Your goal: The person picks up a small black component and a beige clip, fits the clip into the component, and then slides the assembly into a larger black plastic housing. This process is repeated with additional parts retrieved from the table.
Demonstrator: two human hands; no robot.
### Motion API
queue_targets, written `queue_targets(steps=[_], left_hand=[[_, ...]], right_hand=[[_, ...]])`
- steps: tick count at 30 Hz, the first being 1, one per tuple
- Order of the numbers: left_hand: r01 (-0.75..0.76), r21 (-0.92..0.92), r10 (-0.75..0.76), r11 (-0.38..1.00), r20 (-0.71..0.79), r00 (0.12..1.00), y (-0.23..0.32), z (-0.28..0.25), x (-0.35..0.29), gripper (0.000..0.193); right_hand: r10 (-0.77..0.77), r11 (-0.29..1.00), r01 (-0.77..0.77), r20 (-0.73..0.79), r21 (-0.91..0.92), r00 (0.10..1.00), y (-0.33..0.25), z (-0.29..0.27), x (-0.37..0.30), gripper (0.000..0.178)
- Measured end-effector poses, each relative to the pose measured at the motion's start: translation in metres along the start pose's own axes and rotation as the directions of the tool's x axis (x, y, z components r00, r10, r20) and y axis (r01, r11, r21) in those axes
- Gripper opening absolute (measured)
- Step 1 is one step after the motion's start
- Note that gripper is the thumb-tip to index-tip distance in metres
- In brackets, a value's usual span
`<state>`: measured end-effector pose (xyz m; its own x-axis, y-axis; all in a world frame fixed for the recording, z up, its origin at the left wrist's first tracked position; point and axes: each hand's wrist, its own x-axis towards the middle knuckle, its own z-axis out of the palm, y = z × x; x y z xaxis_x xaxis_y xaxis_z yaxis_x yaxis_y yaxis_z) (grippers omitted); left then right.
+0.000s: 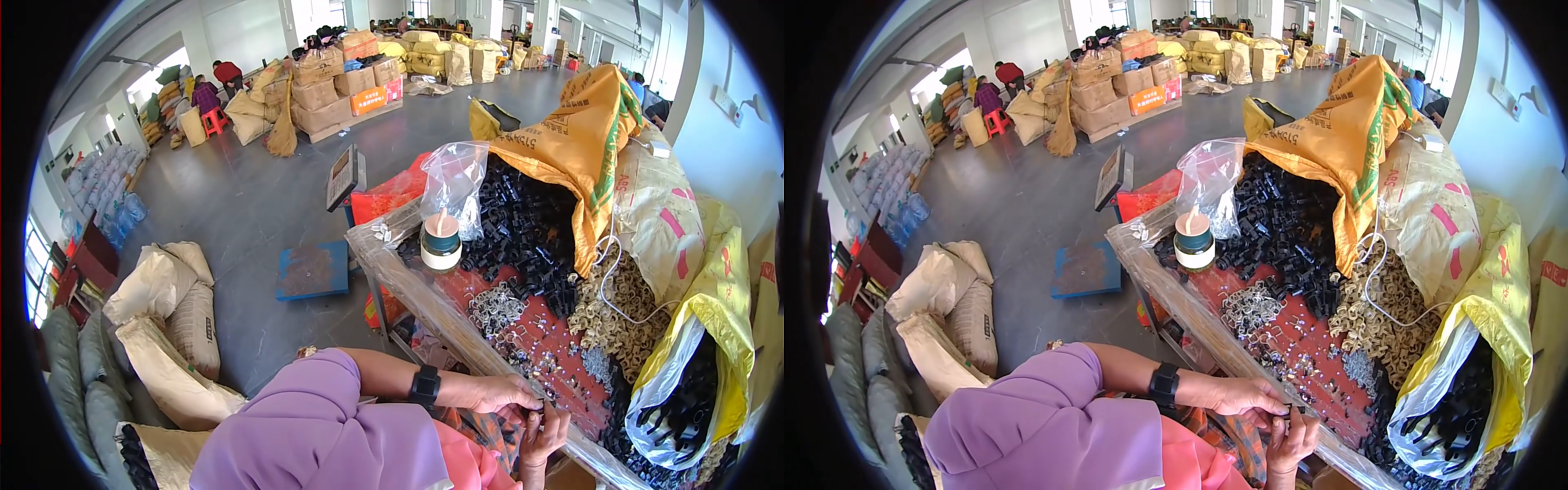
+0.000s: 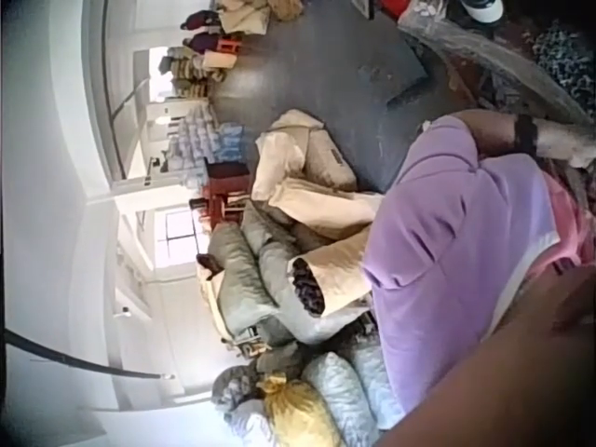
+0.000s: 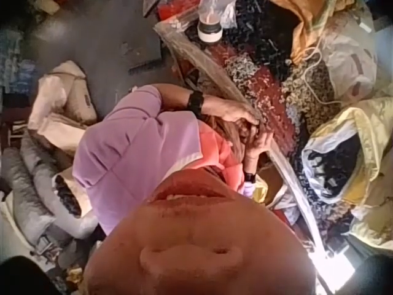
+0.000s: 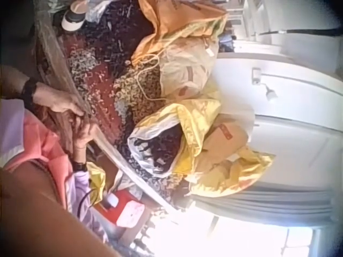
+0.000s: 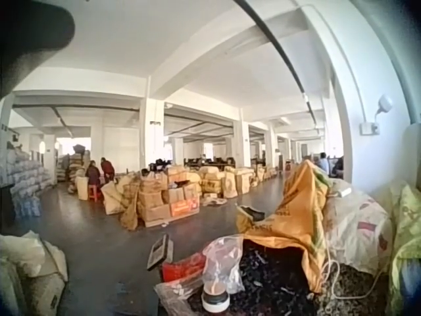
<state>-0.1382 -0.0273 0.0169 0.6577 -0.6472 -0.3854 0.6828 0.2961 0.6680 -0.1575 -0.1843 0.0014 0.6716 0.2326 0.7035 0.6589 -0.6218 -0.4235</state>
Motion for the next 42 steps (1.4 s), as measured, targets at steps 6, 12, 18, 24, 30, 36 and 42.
queue_targets(steps=[6,12,18,24,30,36,42], left_hand=[[-0.073,-0.005,0.073,0.997,-0.055,0.996,0.006,-0.007,0.002,0.017],[-0.086,0.0,0.086,0.996,-0.047,0.995,0.008,-0.017,0.001,0.018],[-0.12,-0.026,0.118,0.992,-0.063,0.991,0.012,-0.025,-0.008,0.021],[-0.115,-0.022,0.111,0.993,-0.126,0.986,0.017,-0.027,-0.016,0.026],[-0.112,-0.058,0.103,0.992,-0.136,0.985,0.011,-0.034,-0.011,0.026],[-0.091,-0.075,0.078,0.993,-0.164,0.983,0.011,-0.033,-0.012,0.024],[-0.096,-0.086,0.079,0.992,-0.181,0.98,0.012,-0.035,-0.015,0.022]], right_hand=[[-0.104,0.987,0.093,-0.077,-0.135,0.992,0.026,-0.022,0.014,0.013],[0.272,0.819,-0.39,-0.314,-0.421,0.91,0.15,-0.101,0.056,0.016],[0.476,0.519,-0.565,-0.333,-0.641,0.814,0.262,-0.124,0.074,0.035],[0.467,0.668,-0.37,-0.023,-0.646,0.884,0.328,-0.109,0.053,0.05],[0.283,0.752,-0.466,-0.41,-0.467,0.867,0.28,-0.093,0.048,0.043],[0.465,0.787,-0.432,-0.035,-0.44,0.884,0.277,-0.107,0.043,0.044],[0.573,0.633,-0.565,-0.17,-0.529,0.802,0.203,-0.086,0.047,0.046]])
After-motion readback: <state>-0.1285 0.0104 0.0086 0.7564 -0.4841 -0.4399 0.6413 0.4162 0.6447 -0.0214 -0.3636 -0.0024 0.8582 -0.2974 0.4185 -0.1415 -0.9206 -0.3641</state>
